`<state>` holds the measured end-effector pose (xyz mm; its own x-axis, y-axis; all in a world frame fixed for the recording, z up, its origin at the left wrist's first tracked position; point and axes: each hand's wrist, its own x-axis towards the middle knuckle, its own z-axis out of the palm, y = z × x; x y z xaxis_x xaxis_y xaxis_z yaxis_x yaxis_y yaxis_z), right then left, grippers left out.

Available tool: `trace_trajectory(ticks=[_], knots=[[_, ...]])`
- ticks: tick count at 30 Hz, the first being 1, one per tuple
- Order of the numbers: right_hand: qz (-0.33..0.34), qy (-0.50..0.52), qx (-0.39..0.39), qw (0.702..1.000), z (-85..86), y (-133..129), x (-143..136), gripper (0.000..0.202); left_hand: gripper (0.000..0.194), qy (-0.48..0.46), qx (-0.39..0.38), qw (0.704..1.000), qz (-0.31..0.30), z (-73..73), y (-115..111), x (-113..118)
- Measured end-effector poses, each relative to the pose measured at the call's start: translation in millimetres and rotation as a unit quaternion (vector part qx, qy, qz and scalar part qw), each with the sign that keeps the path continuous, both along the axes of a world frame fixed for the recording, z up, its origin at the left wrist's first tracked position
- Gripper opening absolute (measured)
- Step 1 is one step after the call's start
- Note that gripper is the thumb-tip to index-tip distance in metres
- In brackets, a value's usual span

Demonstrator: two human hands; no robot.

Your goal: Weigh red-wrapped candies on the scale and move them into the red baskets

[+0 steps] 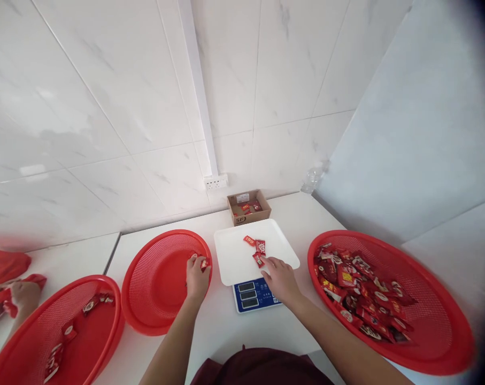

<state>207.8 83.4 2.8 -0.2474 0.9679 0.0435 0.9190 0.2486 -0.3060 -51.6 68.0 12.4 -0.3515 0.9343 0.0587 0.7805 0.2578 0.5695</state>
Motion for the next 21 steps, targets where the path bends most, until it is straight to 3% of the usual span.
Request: trace_trajectory(ticks=[2, 5, 9, 12, 14, 16, 19, 21], knots=[[0.002, -0.008, -0.011, 1.000, 0.0, 6.5, -9.3, 0.037, 0.028, 0.016, 0.001, 1.000, 0.019, -3.0, -11.3, -11.1], [-0.004, -0.019, -0.023, 1.000, -3.5, 15.2, -16.2, 0.032, 0.026, 0.011, 0.024, 1.000, 0.004, -10.3, -22.0, -7.9], [0.003, 0.015, -0.043, 0.999, -10.0, 23.1, -17.5, 0.030, 0.021, -0.042, 0.049, 0.997, -0.052, -12.1, -25.7, 23.5], [0.007, 0.133, -0.063, 0.989, -9.9, 21.9, -20.2, 0.034, 0.021, -0.176, 0.010, 0.979, -0.105, -3.8, -25.0, 53.1], [0.008, 0.234, -0.091, 0.968, -5.1, 16.3, -25.5, 0.028, 0.030, -0.310, -0.061, 0.943, -0.102, 3.5, -24.4, 70.0], [0.024, 0.315, -0.145, 0.938, 2.5, 8.5, -32.5, 0.018, 0.038, -0.450, -0.120, 0.882, -0.072, 9.3, -23.6, 81.9], [0.067, 0.369, -0.224, 0.899, 12.7, 0.3, -39.5, 0.013, 0.036, -0.590, -0.118, 0.799, -0.021, 12.3, -21.3, 86.6], [0.064, 0.361, -0.227, 0.902, 14.5, 1.7, -37.9, 0.018, 0.034, -0.616, -0.082, 0.783, 0.016, 11.5, -19.0, 80.2]])
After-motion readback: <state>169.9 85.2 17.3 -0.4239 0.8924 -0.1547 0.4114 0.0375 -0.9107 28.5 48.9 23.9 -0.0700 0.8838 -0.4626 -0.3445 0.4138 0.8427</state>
